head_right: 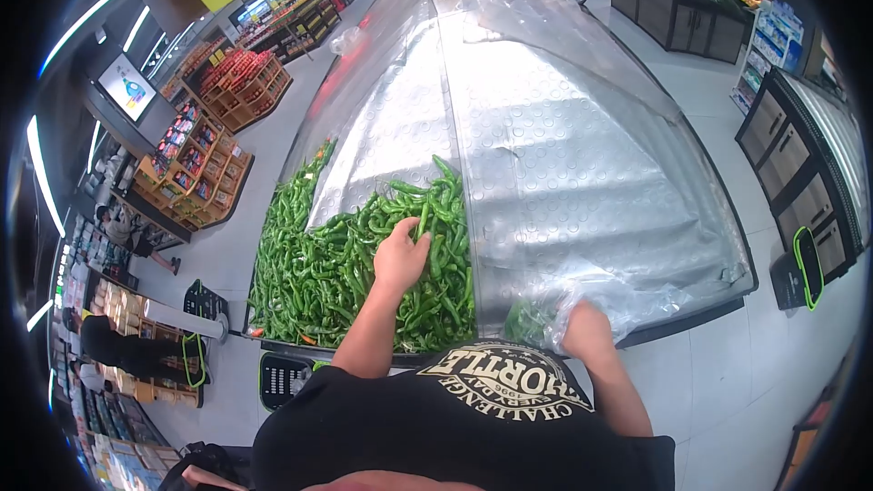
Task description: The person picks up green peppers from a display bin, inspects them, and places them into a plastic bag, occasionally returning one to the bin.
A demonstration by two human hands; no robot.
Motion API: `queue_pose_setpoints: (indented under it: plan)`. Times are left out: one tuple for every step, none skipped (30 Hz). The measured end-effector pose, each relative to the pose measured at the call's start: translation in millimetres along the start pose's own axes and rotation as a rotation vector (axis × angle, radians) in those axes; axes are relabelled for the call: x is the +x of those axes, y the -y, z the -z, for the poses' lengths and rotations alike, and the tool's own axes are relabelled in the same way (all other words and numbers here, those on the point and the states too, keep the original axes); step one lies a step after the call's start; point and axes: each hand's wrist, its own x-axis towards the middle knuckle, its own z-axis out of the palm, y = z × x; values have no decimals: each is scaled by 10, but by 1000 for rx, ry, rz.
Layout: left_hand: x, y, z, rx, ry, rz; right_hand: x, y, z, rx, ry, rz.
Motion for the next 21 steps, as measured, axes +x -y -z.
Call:
queue_pose_setpoints:
  plan:
    - [0,20,-23,-3,-42,-32,9,-14,-27,2,-9,-6]
    - [-5,31,-38,-4,-41,-41,19,-31,-60,-20,7,11]
    - [-19,12,-29,-53,-50,-49,19,-31,-66,-42,26,28]
    - [-38,-8,-25,-104,-55,-58,22,-19,-61,-41,21,18]
    - [-56,-28,-31,-134,-84,-85,25,1,-49,-38,-6,50]
    - [-77,-43,-46,-182,-114,-127,-13,0,-30,-33,-34,66]
    - [-98,-54,-57,-228,-137,-159,39,-99,-188,-61,-22,74]
    - [-109,-84,-74,-281,-143,-202,54,-239,-318,-86,-12,62]
    - [-142,-141,-65,-296,-150,-219,-9,-183,-225,-68,11,7]
    - [-163,-186,-59,-317,-148,-244,-26,-62,-122,-47,27,-60]
    - [-170,-162,-103,-359,-136,-264,-50,-74,-127,-26,40,-47]
    - [-182,-152,-151,-436,-107,-268,-114,-48,-64,26,-15,9]
    - [-212,-187,-155,-454,-96,-279,-87,-71,-126,35,-29,-26]
    - [-246,-228,-182,-537,-75,-298,-116,-37,-37,48,2,-39]
    - [-287,-269,-178,-530,-55,-307,-154,-36,-27,53,-44,-3]
    - [-307,-294,-178,-516,-52,-308,-170,-53,-26,53,-84,52]
    - [-316,-301,-196,-545,-15,-315,-165,-87,-29,45,-96,10]
    - [-323,-309,-204,-566,12,-314,-143,-104,-34,130,-99,-7]
    - [-328,-322,-219,-602,37,-329,-139,-118,-45,219,-101,-16]
    - [-342,-349,-238,-608,52,-335,-152,-144,-48,218,-104,-33]
    - [-374,-404,-245,-597,31,-373,-169,-167,-12,249,-155,-44]
